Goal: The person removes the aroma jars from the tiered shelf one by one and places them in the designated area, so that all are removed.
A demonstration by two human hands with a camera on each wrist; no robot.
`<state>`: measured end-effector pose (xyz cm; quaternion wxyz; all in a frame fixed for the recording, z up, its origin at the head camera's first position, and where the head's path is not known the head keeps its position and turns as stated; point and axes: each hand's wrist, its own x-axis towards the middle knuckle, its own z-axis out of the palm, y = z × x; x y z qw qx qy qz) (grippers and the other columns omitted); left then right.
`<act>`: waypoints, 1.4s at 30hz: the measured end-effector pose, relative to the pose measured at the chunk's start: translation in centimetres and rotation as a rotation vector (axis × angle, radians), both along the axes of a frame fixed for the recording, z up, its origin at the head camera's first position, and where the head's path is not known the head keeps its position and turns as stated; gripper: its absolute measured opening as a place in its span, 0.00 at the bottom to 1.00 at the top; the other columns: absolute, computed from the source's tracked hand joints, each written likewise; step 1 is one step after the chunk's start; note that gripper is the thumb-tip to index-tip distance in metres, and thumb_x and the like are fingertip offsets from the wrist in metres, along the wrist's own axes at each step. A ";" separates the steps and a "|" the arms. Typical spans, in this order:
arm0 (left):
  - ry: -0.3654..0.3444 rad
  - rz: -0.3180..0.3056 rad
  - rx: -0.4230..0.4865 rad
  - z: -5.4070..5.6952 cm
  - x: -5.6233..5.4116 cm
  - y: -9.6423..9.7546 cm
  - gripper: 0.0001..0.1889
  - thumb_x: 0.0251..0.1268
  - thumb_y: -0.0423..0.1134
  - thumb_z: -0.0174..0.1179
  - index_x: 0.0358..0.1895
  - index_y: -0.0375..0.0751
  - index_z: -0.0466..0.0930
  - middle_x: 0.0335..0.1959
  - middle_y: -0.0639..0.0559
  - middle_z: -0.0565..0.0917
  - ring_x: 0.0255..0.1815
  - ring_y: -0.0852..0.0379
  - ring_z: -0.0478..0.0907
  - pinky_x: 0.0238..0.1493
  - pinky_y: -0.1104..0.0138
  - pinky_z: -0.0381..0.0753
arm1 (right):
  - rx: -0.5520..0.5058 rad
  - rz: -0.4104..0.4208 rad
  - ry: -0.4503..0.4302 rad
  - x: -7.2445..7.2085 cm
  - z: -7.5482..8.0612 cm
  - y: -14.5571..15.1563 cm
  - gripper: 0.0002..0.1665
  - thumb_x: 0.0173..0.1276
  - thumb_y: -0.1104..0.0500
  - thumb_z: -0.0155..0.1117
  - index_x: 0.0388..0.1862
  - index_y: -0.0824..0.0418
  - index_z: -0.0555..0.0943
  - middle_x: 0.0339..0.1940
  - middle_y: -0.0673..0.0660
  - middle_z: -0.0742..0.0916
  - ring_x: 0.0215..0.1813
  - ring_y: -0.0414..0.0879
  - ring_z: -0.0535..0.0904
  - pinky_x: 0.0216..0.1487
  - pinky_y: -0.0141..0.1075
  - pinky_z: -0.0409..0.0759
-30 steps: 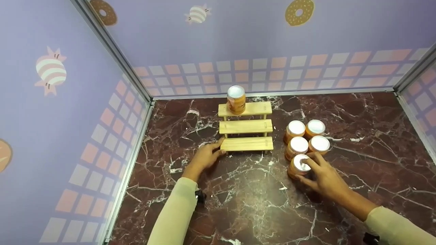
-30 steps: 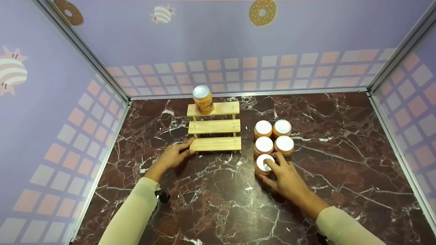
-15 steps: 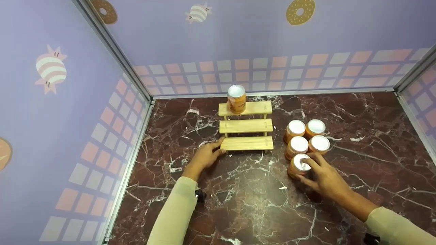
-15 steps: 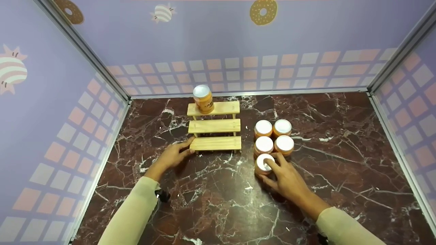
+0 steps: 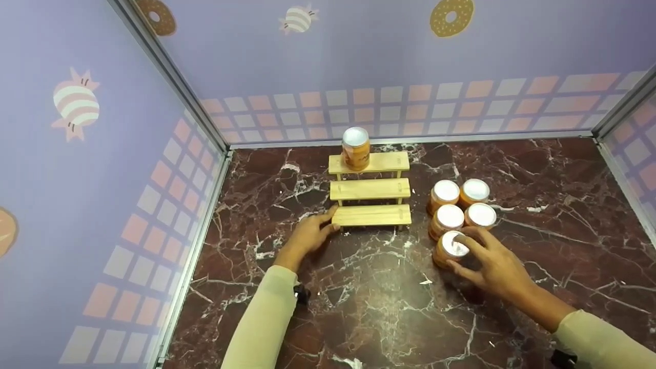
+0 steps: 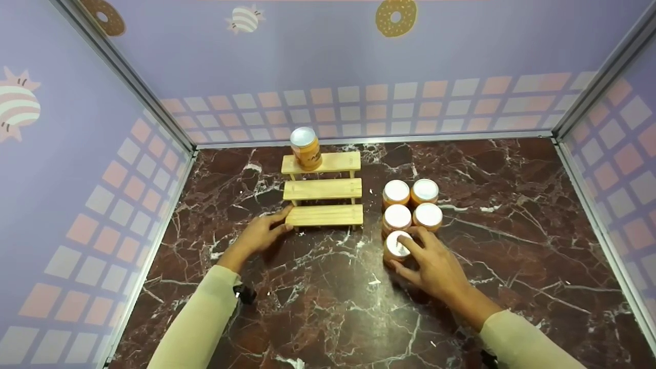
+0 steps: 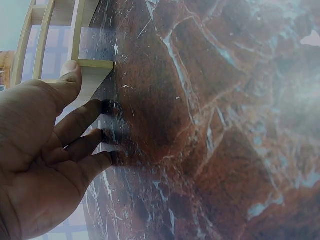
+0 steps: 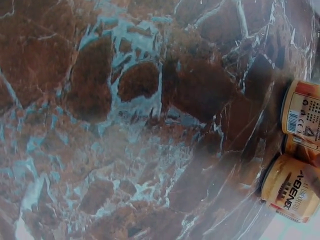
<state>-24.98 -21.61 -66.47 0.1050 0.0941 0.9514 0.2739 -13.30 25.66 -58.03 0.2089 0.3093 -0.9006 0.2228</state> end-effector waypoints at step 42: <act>-0.011 0.025 0.009 1.1 0.5 0.5 0.35 0.78 0.65 0.63 0.84 0.76 0.64 0.79 0.46 0.79 0.80 0.38 0.77 0.84 0.44 0.74 | 0.015 0.113 0.117 -7.6 8.6 -6.2 0.43 0.66 0.49 0.85 0.78 0.55 0.81 0.64 0.66 0.87 0.50 0.59 0.87 0.42 0.51 0.91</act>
